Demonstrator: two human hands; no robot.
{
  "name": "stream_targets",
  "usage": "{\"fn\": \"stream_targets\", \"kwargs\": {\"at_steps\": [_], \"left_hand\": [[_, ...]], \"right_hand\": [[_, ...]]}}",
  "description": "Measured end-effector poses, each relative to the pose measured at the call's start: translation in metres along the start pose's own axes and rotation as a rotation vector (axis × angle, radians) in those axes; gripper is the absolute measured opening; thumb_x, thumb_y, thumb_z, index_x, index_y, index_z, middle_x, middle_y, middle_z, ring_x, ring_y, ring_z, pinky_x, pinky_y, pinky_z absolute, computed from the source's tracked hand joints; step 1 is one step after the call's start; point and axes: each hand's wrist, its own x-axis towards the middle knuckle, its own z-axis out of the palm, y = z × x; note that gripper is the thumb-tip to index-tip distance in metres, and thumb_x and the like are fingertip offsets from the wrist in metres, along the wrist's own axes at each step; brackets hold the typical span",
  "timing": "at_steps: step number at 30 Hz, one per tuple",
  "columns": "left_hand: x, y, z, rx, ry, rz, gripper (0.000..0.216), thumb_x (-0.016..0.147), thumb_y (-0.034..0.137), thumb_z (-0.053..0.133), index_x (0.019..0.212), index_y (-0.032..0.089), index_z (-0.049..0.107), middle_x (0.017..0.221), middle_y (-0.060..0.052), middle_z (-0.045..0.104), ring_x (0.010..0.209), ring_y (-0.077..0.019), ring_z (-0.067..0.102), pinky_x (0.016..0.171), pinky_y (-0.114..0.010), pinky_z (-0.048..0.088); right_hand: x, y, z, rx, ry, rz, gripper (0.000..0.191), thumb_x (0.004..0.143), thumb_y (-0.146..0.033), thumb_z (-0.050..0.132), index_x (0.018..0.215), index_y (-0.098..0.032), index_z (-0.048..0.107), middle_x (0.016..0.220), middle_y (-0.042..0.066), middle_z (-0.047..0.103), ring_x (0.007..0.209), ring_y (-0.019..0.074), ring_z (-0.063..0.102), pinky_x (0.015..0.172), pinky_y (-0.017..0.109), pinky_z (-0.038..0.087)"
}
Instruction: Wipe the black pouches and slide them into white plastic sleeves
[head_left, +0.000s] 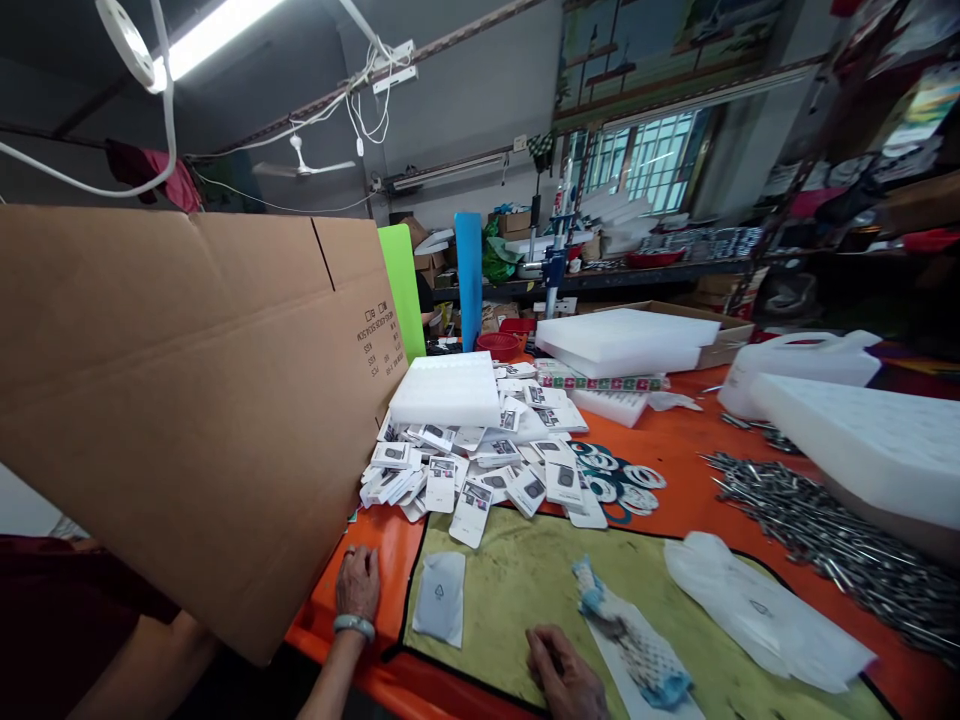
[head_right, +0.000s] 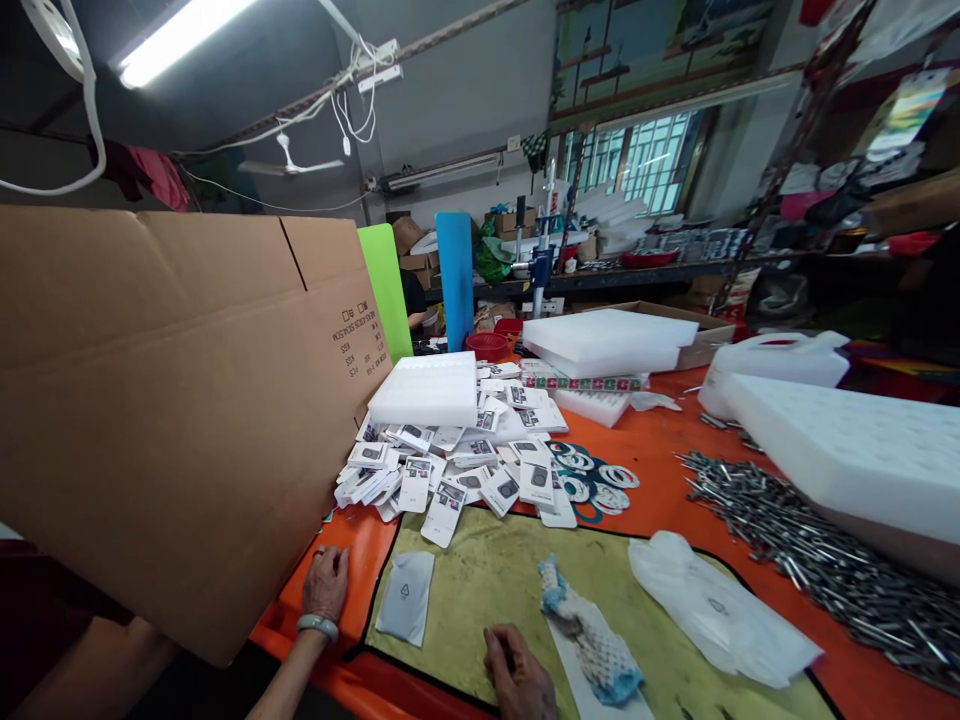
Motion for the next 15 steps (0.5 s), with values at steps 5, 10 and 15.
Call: {"fn": "stream_targets", "kwargs": {"at_steps": [5,10,15], "left_hand": [[0.004,0.005,-0.011,-0.209,-0.037,-0.097,0.024,0.081,0.033,0.046,0.06,0.022,0.049,0.07,-0.006,0.057,0.075,-0.023,0.057,0.075,-0.037,0.046],[-0.01,0.005,-0.022,-0.309,-0.023,-0.259,0.018,0.081,0.033,0.046,0.074,0.019,0.056,0.078,-0.008,0.065,0.074,-0.0205,0.062,0.073,-0.035,0.049],[-0.054,0.026,-0.028,-0.413,0.027,-0.363,0.02,0.081,0.035,0.047,0.081,0.018,0.057,0.076,-0.006,0.066,0.066,-0.0167,0.061,0.065,-0.029,0.051]], "right_hand": [[0.001,-0.006,-0.005,0.025,-0.052,0.029,0.048,0.071,-0.069,0.049,0.068,-0.022,0.056,0.053,0.0,0.056,0.05,0.0164,0.053,0.051,0.027,0.044],[0.011,-0.019,-0.007,0.032,-0.128,0.172,0.045,0.067,-0.068,0.048,0.066,-0.023,0.055,0.053,0.002,0.059,0.044,0.0171,0.052,0.042,0.028,0.04],[0.047,-0.055,0.018,-0.108,-0.274,-0.091,0.04,0.071,-0.06,0.047,0.077,-0.023,0.061,0.071,0.007,0.068,0.065,0.0225,0.063,0.063,0.033,0.049]]}}
